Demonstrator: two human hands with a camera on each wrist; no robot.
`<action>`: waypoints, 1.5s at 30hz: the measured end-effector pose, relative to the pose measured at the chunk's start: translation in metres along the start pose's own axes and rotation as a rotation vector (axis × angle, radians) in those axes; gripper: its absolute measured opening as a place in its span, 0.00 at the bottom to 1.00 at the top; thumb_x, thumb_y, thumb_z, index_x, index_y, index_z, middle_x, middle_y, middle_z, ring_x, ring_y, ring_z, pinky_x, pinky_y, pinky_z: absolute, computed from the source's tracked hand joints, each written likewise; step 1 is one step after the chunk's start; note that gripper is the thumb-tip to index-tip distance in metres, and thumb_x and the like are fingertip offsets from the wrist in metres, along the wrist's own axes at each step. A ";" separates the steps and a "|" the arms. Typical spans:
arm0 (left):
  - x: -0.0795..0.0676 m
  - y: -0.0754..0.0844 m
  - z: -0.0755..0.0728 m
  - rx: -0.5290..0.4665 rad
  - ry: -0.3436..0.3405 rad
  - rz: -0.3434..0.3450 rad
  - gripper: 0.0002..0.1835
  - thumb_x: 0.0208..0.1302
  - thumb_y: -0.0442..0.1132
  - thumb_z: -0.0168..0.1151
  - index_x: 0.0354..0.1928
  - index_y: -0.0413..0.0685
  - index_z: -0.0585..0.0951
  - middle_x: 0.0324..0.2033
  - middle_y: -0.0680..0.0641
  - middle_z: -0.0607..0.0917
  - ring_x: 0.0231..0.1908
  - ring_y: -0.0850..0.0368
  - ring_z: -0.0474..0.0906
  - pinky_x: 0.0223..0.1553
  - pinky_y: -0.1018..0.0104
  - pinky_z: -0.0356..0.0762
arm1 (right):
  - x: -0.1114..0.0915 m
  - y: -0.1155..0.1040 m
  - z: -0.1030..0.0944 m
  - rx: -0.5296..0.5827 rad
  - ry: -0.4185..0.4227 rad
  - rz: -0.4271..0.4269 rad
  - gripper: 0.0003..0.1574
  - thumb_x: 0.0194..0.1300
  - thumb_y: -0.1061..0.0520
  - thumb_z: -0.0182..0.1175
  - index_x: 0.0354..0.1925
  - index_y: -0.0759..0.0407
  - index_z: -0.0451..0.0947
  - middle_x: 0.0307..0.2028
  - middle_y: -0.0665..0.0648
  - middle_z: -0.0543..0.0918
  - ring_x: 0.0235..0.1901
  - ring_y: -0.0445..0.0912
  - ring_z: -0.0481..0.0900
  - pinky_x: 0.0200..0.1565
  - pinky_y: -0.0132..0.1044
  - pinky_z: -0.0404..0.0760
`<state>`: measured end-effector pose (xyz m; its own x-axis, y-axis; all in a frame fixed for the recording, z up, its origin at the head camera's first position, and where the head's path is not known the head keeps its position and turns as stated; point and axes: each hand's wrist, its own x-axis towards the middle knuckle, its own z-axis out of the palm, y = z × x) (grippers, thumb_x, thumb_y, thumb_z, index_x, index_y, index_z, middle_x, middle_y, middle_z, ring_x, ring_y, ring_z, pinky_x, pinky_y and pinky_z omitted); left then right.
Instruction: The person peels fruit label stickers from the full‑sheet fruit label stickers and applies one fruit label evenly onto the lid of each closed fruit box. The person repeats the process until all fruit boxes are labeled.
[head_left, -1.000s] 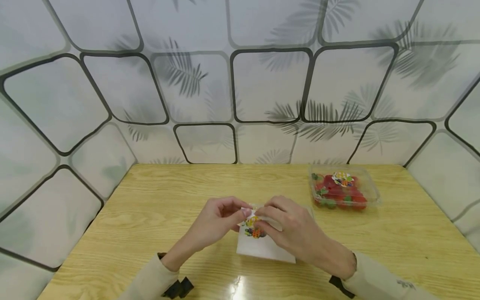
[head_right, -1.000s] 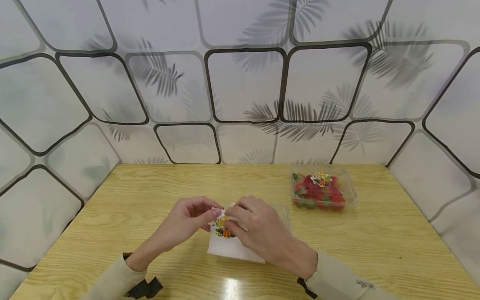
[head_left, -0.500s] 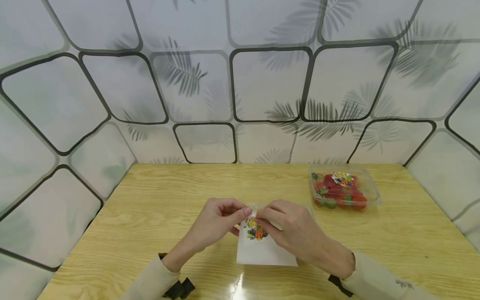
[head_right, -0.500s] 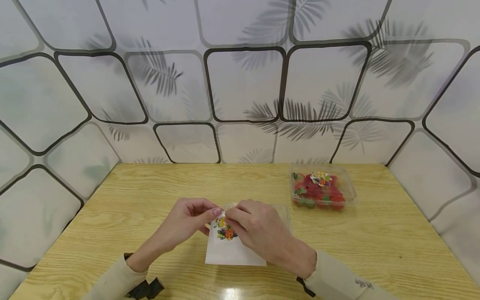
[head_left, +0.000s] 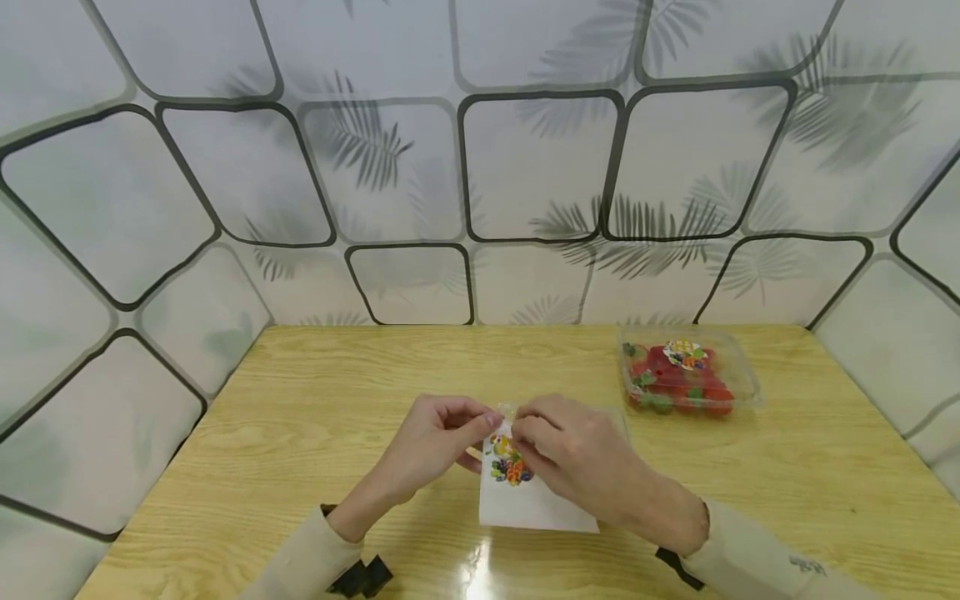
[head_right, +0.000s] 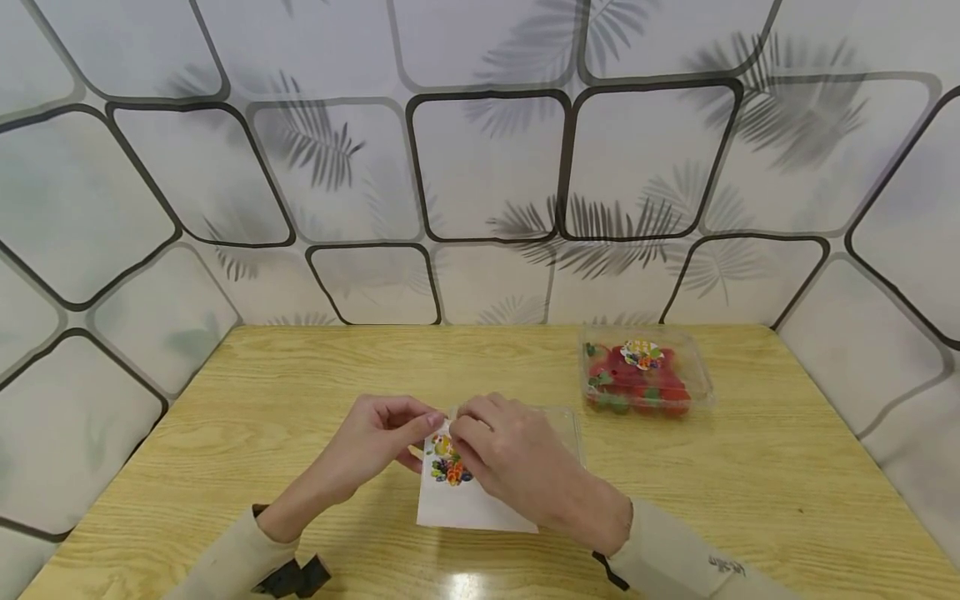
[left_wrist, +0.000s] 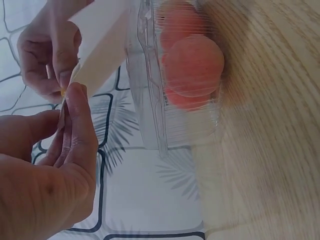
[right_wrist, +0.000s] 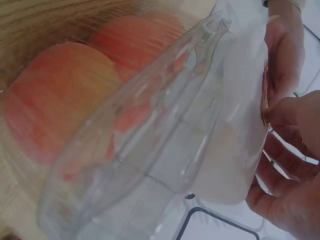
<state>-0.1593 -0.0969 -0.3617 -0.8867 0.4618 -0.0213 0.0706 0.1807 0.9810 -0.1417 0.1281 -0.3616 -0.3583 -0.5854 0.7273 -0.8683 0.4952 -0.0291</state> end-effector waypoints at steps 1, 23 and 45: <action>0.000 0.000 0.000 -0.002 0.003 -0.005 0.15 0.75 0.42 0.61 0.49 0.37 0.87 0.39 0.40 0.90 0.34 0.55 0.88 0.33 0.55 0.89 | 0.000 0.000 0.000 -0.008 0.000 -0.002 0.16 0.48 0.68 0.78 0.33 0.56 0.82 0.38 0.51 0.85 0.36 0.42 0.83 0.37 0.29 0.83; 0.006 -0.016 -0.008 -0.159 0.091 -0.204 0.15 0.67 0.34 0.69 0.52 0.35 0.83 0.42 0.44 0.85 0.40 0.56 0.86 0.44 0.59 0.89 | -0.011 0.005 0.013 0.198 -0.131 0.168 0.12 0.55 0.70 0.73 0.32 0.56 0.81 0.33 0.48 0.84 0.34 0.36 0.80 0.35 0.21 0.79; 0.006 -0.019 -0.011 -0.158 0.137 -0.223 0.13 0.67 0.35 0.69 0.49 0.35 0.83 0.38 0.43 0.89 0.36 0.55 0.88 0.38 0.61 0.89 | -0.012 0.003 0.016 0.296 -0.198 0.253 0.15 0.54 0.74 0.70 0.32 0.56 0.81 0.35 0.51 0.87 0.36 0.39 0.85 0.37 0.25 0.83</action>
<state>-0.1714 -0.1073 -0.3785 -0.9264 0.3029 -0.2236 -0.1949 0.1226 0.9731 -0.1456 0.1260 -0.3815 -0.6061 -0.5957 0.5270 -0.7953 0.4506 -0.4054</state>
